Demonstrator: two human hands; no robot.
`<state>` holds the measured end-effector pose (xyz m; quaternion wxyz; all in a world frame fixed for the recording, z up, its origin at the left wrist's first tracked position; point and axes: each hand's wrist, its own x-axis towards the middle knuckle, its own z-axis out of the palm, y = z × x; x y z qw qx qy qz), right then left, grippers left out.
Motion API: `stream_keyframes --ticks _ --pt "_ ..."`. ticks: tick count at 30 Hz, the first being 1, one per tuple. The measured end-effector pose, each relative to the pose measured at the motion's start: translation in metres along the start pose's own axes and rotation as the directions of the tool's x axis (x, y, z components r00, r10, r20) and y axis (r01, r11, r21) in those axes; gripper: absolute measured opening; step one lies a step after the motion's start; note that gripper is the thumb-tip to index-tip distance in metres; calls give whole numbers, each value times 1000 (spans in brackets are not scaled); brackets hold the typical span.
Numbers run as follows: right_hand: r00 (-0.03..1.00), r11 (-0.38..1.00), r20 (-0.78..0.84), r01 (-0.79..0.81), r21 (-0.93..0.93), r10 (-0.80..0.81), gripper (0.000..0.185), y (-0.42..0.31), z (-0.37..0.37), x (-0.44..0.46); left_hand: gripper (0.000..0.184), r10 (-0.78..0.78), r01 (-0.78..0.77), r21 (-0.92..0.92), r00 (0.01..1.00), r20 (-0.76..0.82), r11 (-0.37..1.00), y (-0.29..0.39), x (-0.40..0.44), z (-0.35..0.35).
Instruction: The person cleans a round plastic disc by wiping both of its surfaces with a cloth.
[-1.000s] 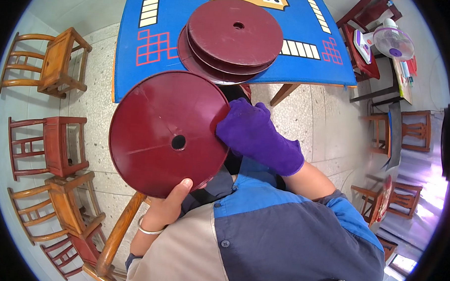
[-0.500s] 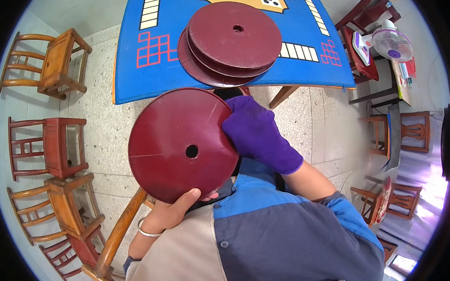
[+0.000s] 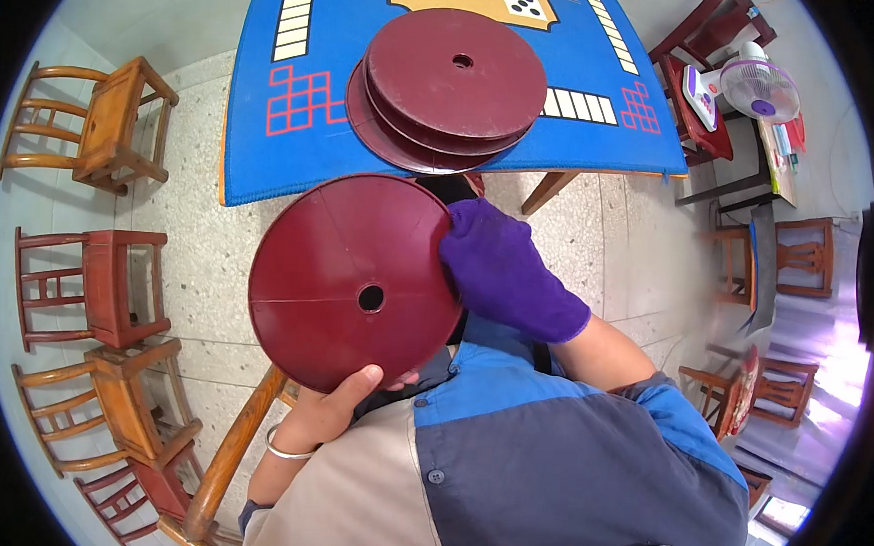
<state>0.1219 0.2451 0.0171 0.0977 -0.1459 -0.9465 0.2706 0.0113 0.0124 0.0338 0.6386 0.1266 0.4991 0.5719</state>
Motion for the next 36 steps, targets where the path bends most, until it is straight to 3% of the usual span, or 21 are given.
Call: stream_keyframes --ticks 1,2,4,5,8,11,13,15,16,17,18,20,22,23,26,28,29,31,32,35,36 --pt "980 975 27 -198 98 197 21 -6 0 7 39 -47 47 14 999 12 999 1 -1 0" --pt "922 903 73 -388 187 381 21 -9 0 11 39 11 -3 110 998 -66 994 -1 -2 0" --pt "985 972 6 -172 -161 175 18 9 14 7 40 154 -88 303 967 -202 949 -11 -2 0" --pt "998 940 5 -58 -335 63 16 16 18 5 42 149 -86 267 963 -226 960 -13 -1 -1" --pt "988 953 -91 95 -288 -126 21 12 3 8 47 147 -118 117 948 -283 986 -21 5 -5" --pt "983 946 100 173 -274 -151 31 2 -14 8 52 173 -208 -86 937 -303 974 -22 11 -8" --pt "989 999 140 -50 8 48 36 4 -8 5 53 186 -250 -191 936 -299 949 -13 12 -2" --pt "981 978 129 -159 132 142 38 1 -9 7 53 177 -234 -222 953 -248 947 -15 12 -4" --pt "987 982 77 -149 118 141 38 -8 -19 13 53 173 -225 -237 960 -220 945 -16 13 -6" --pt "971 961 79 -236 144 226 37 -15 -26 16 60 139 -183 -205 967 -213 961 -18 12 -9" --pt "947 932 80 -320 172 311 36 -22 -33 20 68 102 -140 -174 973 -207 975 -23 10 -13" --pt "773 724 226 -635 269 593 33 -29 -41 23 76 59 -88 -145 979 -196 986 -25 9 -14" --pt "905 909 99 -416 -3 414 32 -15 -28 15 76 44 -73 -149 981 -188 986 -23 8 -12" --pt "938 936 88 -323 -138 336 32 -11 -24 12 69 74 -103 -150 979 -189 983 -22 7 -10" --pt "977 864 121 -96 -494 178 32 -4 -19 5 55 146 -182 -163 967 -209 970 -21 9 -3" --pt "939 943 83 -332 -21 333 32 -10 -30 8 56 170 -215 -181 957 -235 960 -23 11 -2" --pt "907 878 94 -421 226 410 32 -13 -34 9 57 161 -211 -206 959 -234 956 -22 12 -2" --pt "997 997 0 -78 10 78 32 -5 -33 3 59 145 -203 -254 962 -231 946 -20 13 -5" --pt "995 989 -17 99 -108 -102 33 -1 -30 0 59 142 -193 -228 965 -222 955 -19 12 -6" --pt "990 993 -74 -115 18 116 22 14 -6 -1 59 131 -165 -169 971 -199 972 -17 11 -6" --pt "997 991 -18 -83 -102 81 23 13 -6 -1 59 124 -157 -166 973 -194 974 -16 11 -5"
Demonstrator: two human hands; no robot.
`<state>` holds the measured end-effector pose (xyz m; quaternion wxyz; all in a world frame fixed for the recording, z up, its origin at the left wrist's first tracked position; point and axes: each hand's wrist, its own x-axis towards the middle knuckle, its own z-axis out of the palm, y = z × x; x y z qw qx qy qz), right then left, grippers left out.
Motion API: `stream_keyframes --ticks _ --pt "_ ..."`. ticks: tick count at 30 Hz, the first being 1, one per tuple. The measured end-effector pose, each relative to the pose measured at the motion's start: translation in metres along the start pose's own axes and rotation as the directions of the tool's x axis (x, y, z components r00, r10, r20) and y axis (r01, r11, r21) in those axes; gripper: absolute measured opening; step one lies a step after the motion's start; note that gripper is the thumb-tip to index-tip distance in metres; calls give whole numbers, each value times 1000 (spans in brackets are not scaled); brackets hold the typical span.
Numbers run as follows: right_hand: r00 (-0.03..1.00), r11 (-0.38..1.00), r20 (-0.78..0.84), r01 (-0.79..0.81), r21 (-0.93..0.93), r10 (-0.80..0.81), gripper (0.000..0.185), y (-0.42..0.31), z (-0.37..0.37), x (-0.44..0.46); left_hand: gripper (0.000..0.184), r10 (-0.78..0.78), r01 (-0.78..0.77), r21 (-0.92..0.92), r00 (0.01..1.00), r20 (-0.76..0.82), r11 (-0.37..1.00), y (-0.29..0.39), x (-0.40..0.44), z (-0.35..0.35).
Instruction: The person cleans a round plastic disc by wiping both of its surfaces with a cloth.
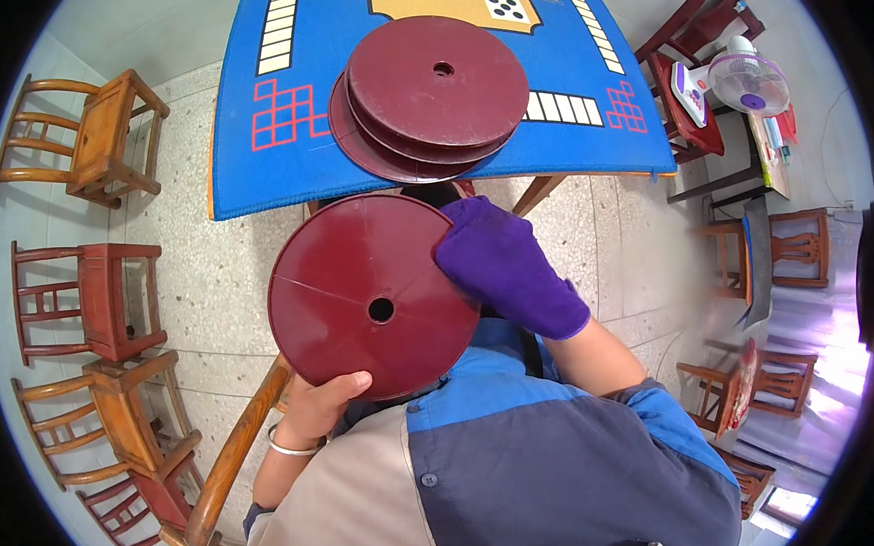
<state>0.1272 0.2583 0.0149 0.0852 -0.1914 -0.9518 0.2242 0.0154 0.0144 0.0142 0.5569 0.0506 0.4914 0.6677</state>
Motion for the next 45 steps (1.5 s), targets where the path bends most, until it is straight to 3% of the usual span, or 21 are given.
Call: stream_keyframes --ticks 5,6,7,9,10,12,14,17,20,22,24,25,27,29,32,35,37,40,42,44,45 --pt "932 798 358 253 -546 -51 27 -13 -10 2 55 9 -9 0 1000 15 1000 -3 -2 -3" --pt "968 946 250 52 -319 31 30 -16 -10 3 53 -1 1 23 1000 16 1000 -3 -1 -5" --pt "975 989 167 -140 -45 146 33 -22 -7 5 52 -12 11 47 1000 17 999 -3 0 -6" --pt "974 930 -7 -215 299 228 37 -23 5 4 50 4 -10 320 1000 19 947 2 -2 6" --pt "974 932 -137 -123 342 178 39 -19 19 0 49 14 -22 448 1000 22 894 4 -3 10" --pt "971 930 -173 -93 355 163 40 -16 24 -3 49 13 -29 470 999 36 882 3 -3 9" --pt "973 927 10 -223 301 230 41 -17 7 -5 49 20 -26 382 1000 20 924 0 -2 7" --pt "985 1000 174 -16 -25 20 38 -3 -16 -3 50 22 -21 147 1000 -2 989 -1 -2 -2" --pt "972 996 223 54 70 -68 41 -6 -30 5 50 12 -17 70 998 66 997 7 1 -6" --pt "930 961 300 254 -110 -211 46 1 -22 8 50 7 -7 1 995 95 1000 10 3 -3" --pt "937 906 193 336 -257 -292 51 12 5 2 48 -10 3 116 999 54 993 3 1 -2" --pt "949 897 35 307 -318 -313 53 12 26 -4 47 -18 12 174 999 34 985 0 -1 0" --pt "973 983 -150 161 -93 -173 58 9 40 -6 43 28 -35 414 999 22 910 0 -3 11" --pt "989 880 -61 -90 467 134 64 0 31 2 40 69 -82 529 997 43 845 0 -3 14" --pt "987 973 -162 24 230 14 68 -8 14 9 41 108 -144 572 990 95 807 0 1 13" --pt "989 994 -136 -45 95 58 69 -21 5 3 46 107 -157 633 987 117 758 3 0 18" --pt "991 989 -136 12 147 8 52 -12 15 3 46 90 -139 628 990 111 765 7 -3 22" --pt "965 961 -226 -72 266 135 36 -18 14 10 51 30 -54 586 998 51 808 8 -4 15" --pt "971 948 -138 -149 281 194 33 -21 4 12 44 4 -4 423 1000 2 906 7 -4 11" --pt "980 962 124 -180 205 157 37 -8 -10 7 42 2 6 285 1000 -25 959 4 -4 6" --pt "997 985 61 26 168 -37 34 1 -11 5 42 15 -7 235 999 -32 972 1 -3 4"
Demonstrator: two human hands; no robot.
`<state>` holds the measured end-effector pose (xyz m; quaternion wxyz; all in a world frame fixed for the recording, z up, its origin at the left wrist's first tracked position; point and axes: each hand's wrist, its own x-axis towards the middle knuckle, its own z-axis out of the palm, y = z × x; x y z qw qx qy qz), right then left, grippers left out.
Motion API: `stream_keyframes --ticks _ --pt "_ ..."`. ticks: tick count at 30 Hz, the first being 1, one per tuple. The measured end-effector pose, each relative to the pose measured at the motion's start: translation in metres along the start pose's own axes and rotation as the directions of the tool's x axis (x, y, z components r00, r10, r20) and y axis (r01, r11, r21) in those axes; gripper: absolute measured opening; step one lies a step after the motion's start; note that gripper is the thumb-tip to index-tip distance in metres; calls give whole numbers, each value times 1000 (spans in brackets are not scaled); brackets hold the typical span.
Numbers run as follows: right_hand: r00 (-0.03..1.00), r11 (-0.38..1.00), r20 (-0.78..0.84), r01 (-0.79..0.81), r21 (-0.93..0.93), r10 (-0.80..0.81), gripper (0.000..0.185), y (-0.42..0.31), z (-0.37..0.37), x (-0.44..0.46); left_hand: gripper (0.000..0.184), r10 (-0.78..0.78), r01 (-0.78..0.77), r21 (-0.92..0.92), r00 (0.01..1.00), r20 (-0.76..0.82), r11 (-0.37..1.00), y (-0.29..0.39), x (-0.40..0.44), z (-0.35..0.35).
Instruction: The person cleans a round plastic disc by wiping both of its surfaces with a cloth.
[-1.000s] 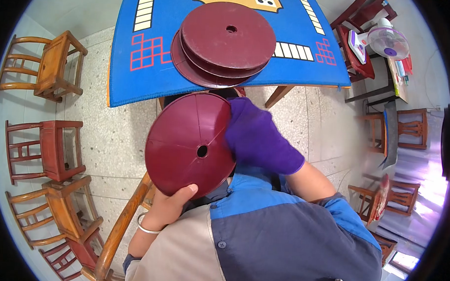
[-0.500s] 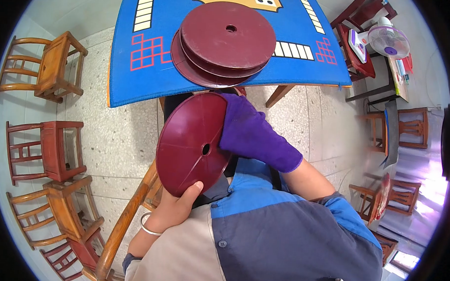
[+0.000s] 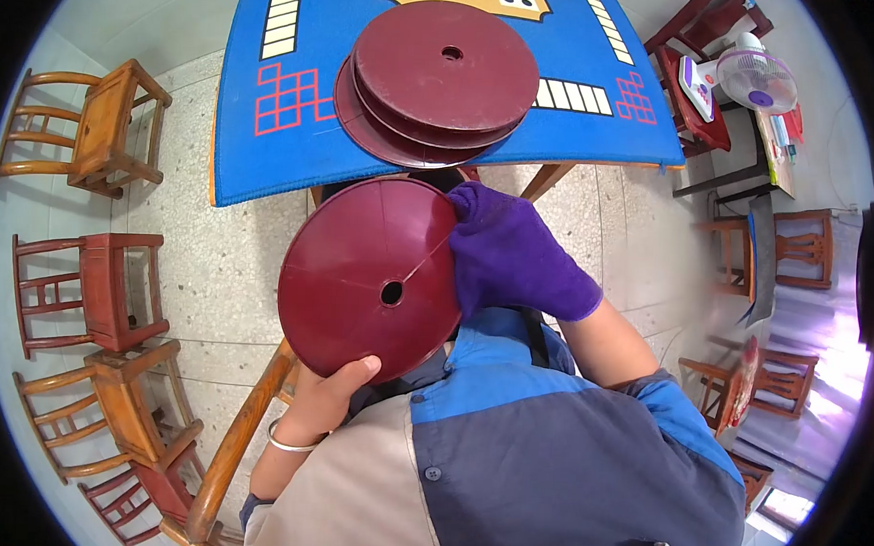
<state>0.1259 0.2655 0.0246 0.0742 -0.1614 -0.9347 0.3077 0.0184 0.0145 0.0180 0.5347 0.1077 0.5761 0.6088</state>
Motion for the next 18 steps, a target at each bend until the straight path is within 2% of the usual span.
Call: stream_keyframes --ticks 1,2,4,6,7,10,12,14,17,18 --pt "979 978 -19 201 -60 -203 32 11 0 -3 43 12 -13 -53 1000 -11 999 -3 1 -1" --pt "917 911 -25 393 -124 -398 30 16 0 -4 47 0 1 -67 1000 9 998 -4 3 -3" --pt "916 762 285 394 -513 -282 30 -5 0 -3 56 -21 25 -96 999 49 995 -5 6 -5" --pt "943 732 272 323 -600 -193 31 -18 8 -1 56 -41 36 132 998 41 991 -3 3 0" --pt "972 828 131 234 -509 -194 30 -20 14 0 55 -50 40 245 998 37 969 -1 2 3" --pt "960 993 -273 39 -112 -69 29 -22 33 4 40 171 -195 406 981 95 893 1 3 10" --pt "940 988 -316 -96 118 129 27 -22 32 5 41 73 -76 257 997 25 963 -1 1 7" --pt "924 921 -158 -307 238 349 26 -18 18 4 43 12 -12 115 1000 -2 993 -3 2 4" --pt "910 832 70 -403 382 409 30 -3 10 1 46 4 -3 -63 1000 7 998 -4 4 0" --pt "971 919 -35 -214 332 238 31 7 14 -3 48 7 -5 -116 1000 9 993 -4 5 0"
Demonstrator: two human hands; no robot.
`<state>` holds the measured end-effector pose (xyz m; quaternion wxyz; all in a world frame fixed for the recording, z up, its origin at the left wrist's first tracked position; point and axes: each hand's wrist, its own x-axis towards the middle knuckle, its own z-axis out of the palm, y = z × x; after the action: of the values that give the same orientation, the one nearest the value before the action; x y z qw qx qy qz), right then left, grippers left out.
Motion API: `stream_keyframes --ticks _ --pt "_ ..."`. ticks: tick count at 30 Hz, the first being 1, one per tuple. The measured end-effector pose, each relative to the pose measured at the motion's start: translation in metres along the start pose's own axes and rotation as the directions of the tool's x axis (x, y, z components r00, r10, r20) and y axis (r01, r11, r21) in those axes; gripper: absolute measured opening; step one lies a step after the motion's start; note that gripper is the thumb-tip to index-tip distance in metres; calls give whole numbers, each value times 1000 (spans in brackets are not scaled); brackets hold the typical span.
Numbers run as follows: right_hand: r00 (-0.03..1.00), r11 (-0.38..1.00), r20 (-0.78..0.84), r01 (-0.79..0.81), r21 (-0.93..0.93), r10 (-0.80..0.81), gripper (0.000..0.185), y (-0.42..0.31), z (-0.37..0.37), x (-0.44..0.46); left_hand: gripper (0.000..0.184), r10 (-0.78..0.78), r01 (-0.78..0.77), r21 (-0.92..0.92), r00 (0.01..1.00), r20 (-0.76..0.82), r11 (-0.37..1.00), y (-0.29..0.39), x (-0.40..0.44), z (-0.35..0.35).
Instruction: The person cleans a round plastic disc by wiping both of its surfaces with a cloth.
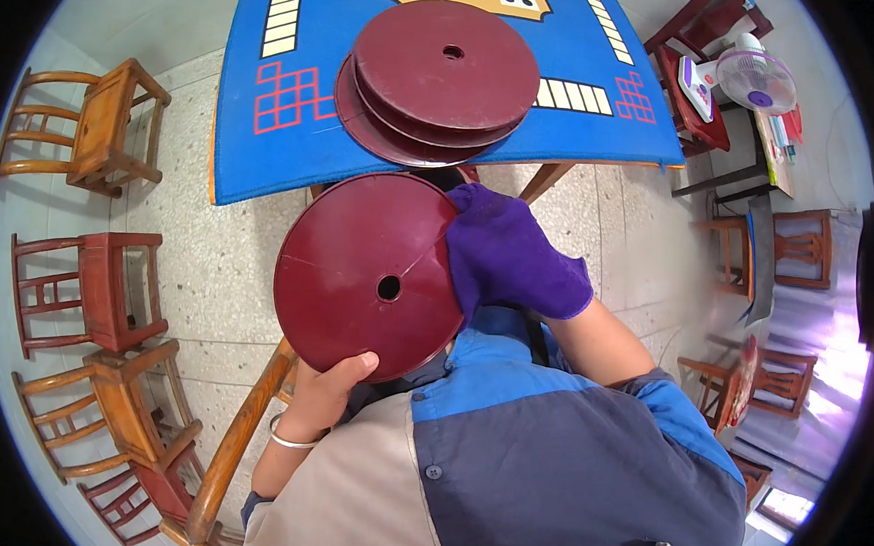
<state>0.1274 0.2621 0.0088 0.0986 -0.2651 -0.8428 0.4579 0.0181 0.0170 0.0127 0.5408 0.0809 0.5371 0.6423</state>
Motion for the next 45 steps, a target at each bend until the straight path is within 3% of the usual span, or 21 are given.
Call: stream_keyframes --ticks 1,3,5,8,13,17,20,23,26,29,32,34,36,38,41,44,45 --pt "978 977 -24 207 -57 -209 33 11 4 0 49 4 -4 -53 1000 -2 999 1 0 0" --pt "953 949 -75 281 -142 -293 37 14 14 0 50 4 -10 -145 999 -40 989 3 0 3" --pt "985 983 -167 13 -182 -44 43 -15 29 1 50 1 -11 -187 999 -51 982 5 0 2" --pt "948 985 -272 152 -81 -168 55 -8 39 -3 50 0 -4 -147 1000 -23 989 1 1 -1" --pt "987 997 -153 25 -80 -37 58 -33 26 -1 51 4 -3 87 1000 -13 996 -6 1 2" --pt "987 981 -160 -40 -188 9 53 -34 27 2 52 95 -94 16 995 -43 995 2 2 0" --pt "965 970 -124 217 -112 -230 53 -13 28 -5 53 132 -139 -106 989 -67 985 9 5 -5" --pt "997 997 10 75 -30 -75 57 -38 11 -7 53 93 -95 -118 995 -25 988 11 5 -5" --pt "1000 987 -21 14 -158 -17 56 -50 10 -4 52 44 -43 -68 999 4 997 8 3 -3" --pt "986 978 -135 66 -200 -94 59 -34 19 -1 52 31 -31 8 999 -20 999 4 1 5" --pt "965 963 -211 102 -248 -156 62 -25 29 3 52 69 -71 -40 997 -44 997 7 1 1" --pt "983 986 -118 132 -98 -144 63 -10 25 2 52 80 -89 -153 995 -66 984 16 2 -1" --pt "992 992 -87 88 -85 -95 62 -9 21 -5 53 70 -73 -140 997 -25 988 16 3 -1" --pt "991 978 -136 -18 -208 -10 59 -35 14 -17 54 51 -53 -129 999 -15 990 11 3 3" --pt "970 988 -238 12 -155 -49 53 -42 17 -5 55 39 -43 -134 999 -34 990 4 4 9" --pt "965 997 -263 -31 -64 13 51 -41 24 -5 55 58 -60 -189 998 -19 980 13 8 6" --pt "982 994 -180 -45 104 64 48 -39 22 -7 55 58 -57 -206 998 1 977 17 9 2"
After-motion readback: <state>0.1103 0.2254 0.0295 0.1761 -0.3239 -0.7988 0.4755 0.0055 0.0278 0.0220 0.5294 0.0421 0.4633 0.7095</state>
